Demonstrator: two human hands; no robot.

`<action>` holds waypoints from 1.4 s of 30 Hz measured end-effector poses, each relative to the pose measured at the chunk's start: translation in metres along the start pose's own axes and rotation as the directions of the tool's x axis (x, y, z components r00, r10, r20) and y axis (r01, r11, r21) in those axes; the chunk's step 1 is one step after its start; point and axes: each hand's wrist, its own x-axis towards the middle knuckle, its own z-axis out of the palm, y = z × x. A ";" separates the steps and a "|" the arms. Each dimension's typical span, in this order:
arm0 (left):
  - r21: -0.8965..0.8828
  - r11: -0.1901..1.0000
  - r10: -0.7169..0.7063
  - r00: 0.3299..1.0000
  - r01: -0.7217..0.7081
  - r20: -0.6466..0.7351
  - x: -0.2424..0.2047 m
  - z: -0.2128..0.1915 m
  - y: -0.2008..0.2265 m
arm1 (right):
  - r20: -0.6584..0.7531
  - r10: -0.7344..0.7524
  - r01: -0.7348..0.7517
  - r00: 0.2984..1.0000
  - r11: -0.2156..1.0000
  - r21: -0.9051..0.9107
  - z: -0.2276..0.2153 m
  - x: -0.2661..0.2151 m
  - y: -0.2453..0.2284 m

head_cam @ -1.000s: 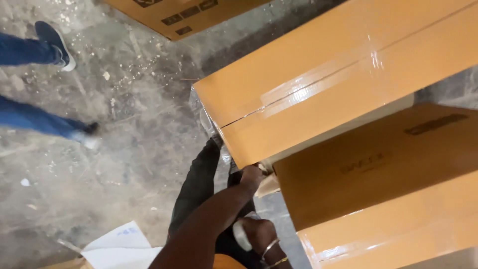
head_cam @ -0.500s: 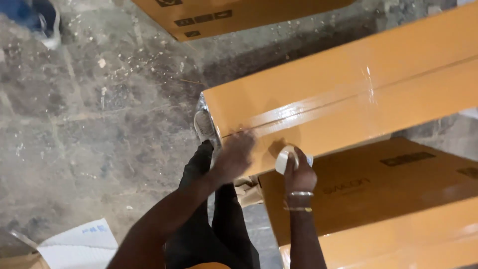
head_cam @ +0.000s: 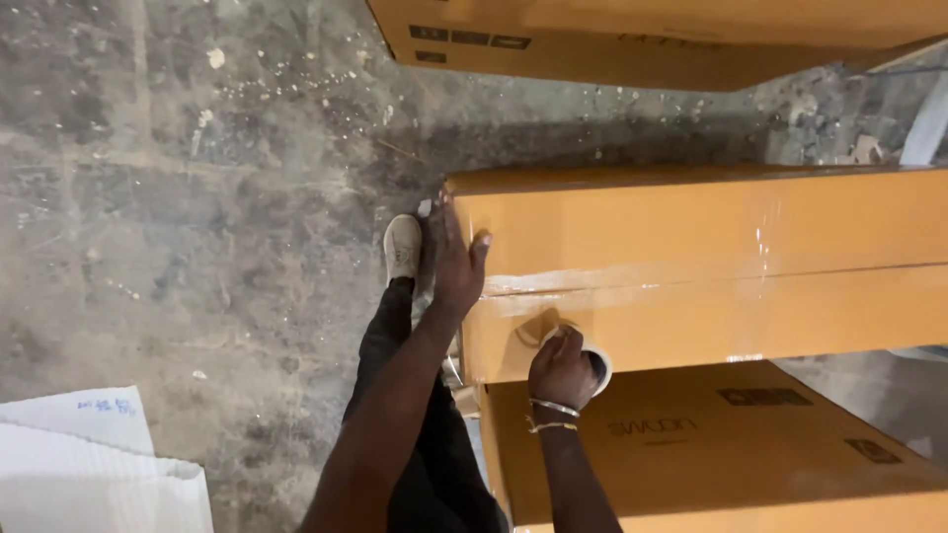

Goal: Taping and sealing several large cardboard boxes in a warehouse or factory environment.

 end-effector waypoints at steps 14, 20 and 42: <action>0.051 0.600 -0.756 0.544 0.799 0.365 -0.171 0.025 -0.032 | 0.065 -0.057 0.063 0.996 0.994 -0.085 0.003 -0.006 0.006; 0.350 0.729 -0.645 0.417 0.589 0.641 -0.275 0.056 -0.084 | 0.033 -0.014 0.017 0.999 0.997 -0.072 0.001 -0.009 -0.001; -0.816 -0.552 -0.814 0.101 0.173 0.572 -0.288 0.100 -0.057 | 0.092 0.035 -0.030 0.995 0.998 -0.056 -0.005 -0.010 -0.006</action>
